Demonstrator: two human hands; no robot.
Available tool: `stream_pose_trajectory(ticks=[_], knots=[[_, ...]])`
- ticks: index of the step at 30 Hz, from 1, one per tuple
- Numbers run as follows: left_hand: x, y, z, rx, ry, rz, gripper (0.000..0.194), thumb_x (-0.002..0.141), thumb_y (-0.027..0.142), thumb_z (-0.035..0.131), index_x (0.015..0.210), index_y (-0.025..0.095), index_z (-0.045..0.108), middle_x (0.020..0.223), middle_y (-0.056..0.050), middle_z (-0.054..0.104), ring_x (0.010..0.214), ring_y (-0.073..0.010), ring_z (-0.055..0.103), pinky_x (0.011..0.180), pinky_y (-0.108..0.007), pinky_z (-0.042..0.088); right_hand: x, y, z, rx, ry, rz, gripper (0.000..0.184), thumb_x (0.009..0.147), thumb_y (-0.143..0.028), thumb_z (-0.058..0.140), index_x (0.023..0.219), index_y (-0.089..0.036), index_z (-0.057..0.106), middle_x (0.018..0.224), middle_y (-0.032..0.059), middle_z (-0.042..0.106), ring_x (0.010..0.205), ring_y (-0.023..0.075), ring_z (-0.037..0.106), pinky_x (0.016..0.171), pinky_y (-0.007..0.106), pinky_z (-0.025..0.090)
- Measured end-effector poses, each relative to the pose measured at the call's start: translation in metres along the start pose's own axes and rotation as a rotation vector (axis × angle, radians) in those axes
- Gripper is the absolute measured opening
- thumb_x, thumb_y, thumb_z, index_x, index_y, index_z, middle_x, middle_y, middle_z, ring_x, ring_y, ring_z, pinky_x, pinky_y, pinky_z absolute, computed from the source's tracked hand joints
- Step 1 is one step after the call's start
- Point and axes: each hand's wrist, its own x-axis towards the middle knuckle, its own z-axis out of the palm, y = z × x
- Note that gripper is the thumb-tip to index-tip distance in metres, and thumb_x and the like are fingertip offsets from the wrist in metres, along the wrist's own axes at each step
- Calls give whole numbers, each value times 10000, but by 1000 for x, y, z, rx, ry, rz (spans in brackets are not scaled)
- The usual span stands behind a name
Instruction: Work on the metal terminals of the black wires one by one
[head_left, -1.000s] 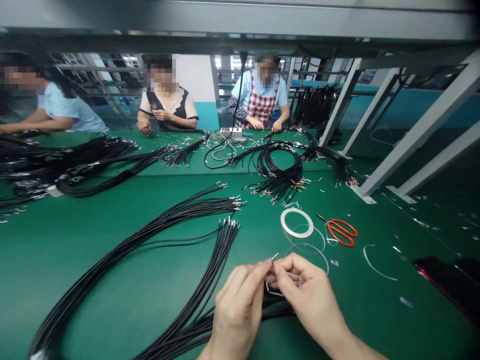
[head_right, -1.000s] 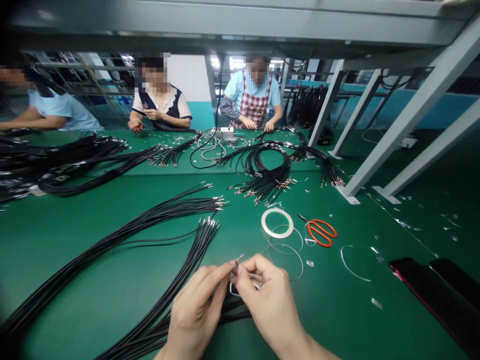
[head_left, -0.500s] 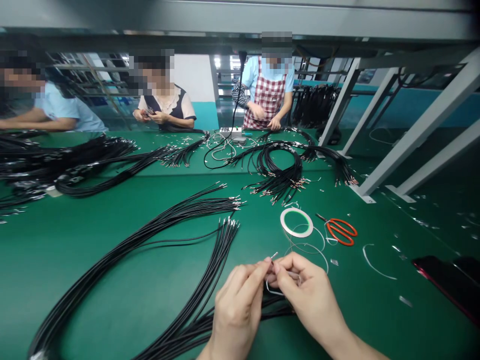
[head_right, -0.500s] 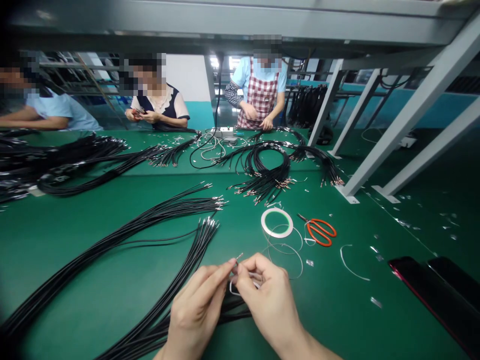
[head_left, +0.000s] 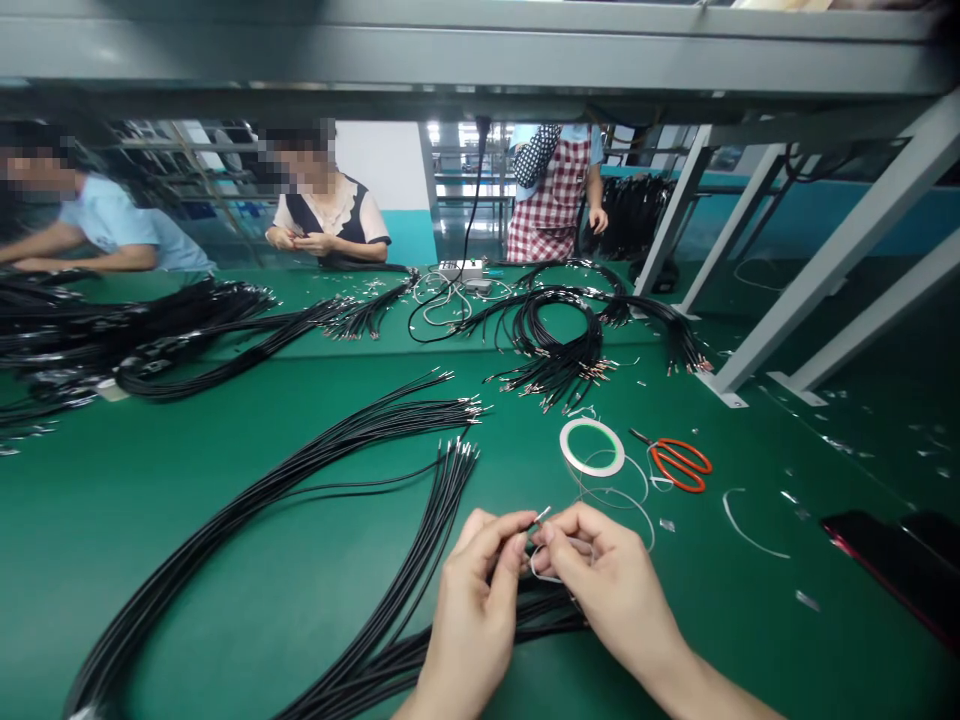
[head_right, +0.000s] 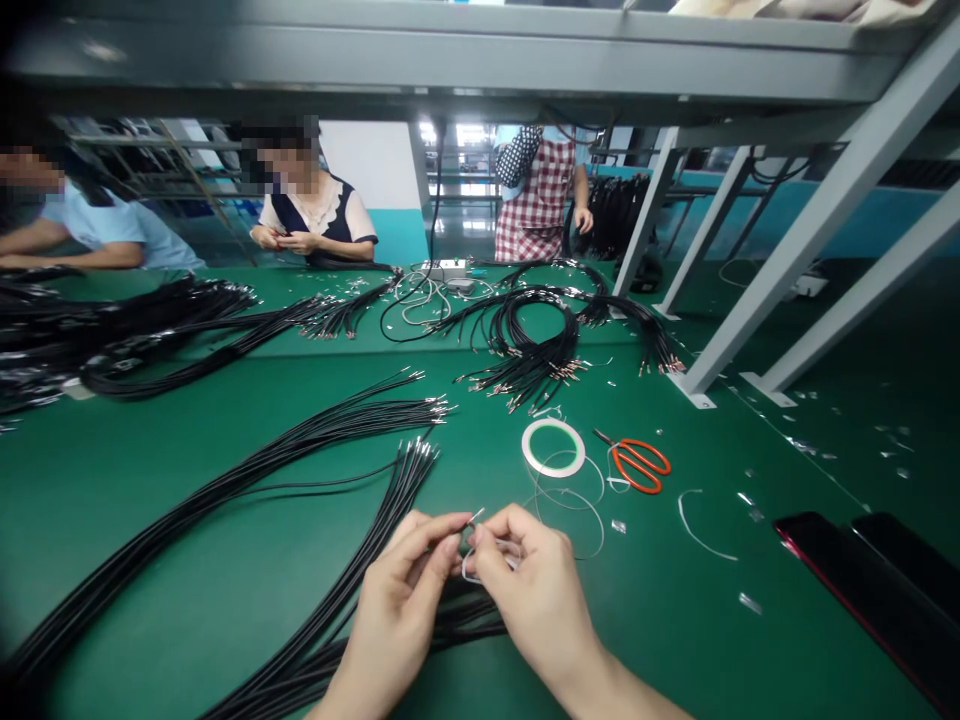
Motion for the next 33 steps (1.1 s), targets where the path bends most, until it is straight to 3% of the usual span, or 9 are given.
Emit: stream_pose_trajectory(ticks=[6, 10, 14, 21, 26, 33], knots=[[7, 10, 4, -162, 15, -106, 158, 879, 299, 620, 976, 209, 707, 866, -22, 602, 783, -164, 631, 705, -255, 534, 2, 1, 0, -151, 1, -85, 261, 890, -378, 594, 741, -165, 620, 686, 26, 664, 650, 177, 639, 615, 266, 517], [10, 10, 3, -158, 62, -93, 134, 853, 301, 655, 825, 180, 704, 783, -8, 587, 731, -148, 603, 661, -228, 512, -2, 1, -1, -215, -22, -144, 268, 925, -366, 550, 768, -165, 633, 699, 30, 663, 658, 174, 626, 620, 262, 503], [9, 8, 3, -173, 96, -71, 129, 875, 296, 630, 813, 190, 669, 788, 6, 583, 726, -129, 585, 656, -202, 493, -3, 5, -1, -187, -62, -172, 262, 937, -370, 539, 815, -167, 653, 668, 23, 655, 621, 163, 628, 597, 252, 502], [9, 3, 3, -196, 106, -54, 128, 900, 289, 599, 845, 189, 658, 803, 3, 590, 753, -139, 604, 713, -225, 492, -1, 12, 1, -145, -40, -125, 348, 919, -381, 563, 1196, -187, 646, 743, 36, 680, 515, 137, 593, 488, 233, 503], [9, 5, 4, -178, 139, -31, 130, 885, 287, 615, 820, 186, 664, 795, -6, 595, 762, -148, 594, 712, -218, 479, -1, 12, 4, -193, 1, -244, 241, 876, -383, 612, 900, -181, 743, 731, 60, 702, 618, 174, 631, 568, 231, 518], [8, -6, 7, -263, 247, 23, 148, 824, 335, 682, 783, 194, 703, 749, -4, 583, 689, -140, 574, 639, -194, 461, 7, 36, 8, -222, 15, -242, 343, 835, -503, 603, 857, -179, 713, 503, -16, 558, 389, 105, 450, 368, 183, 381]])
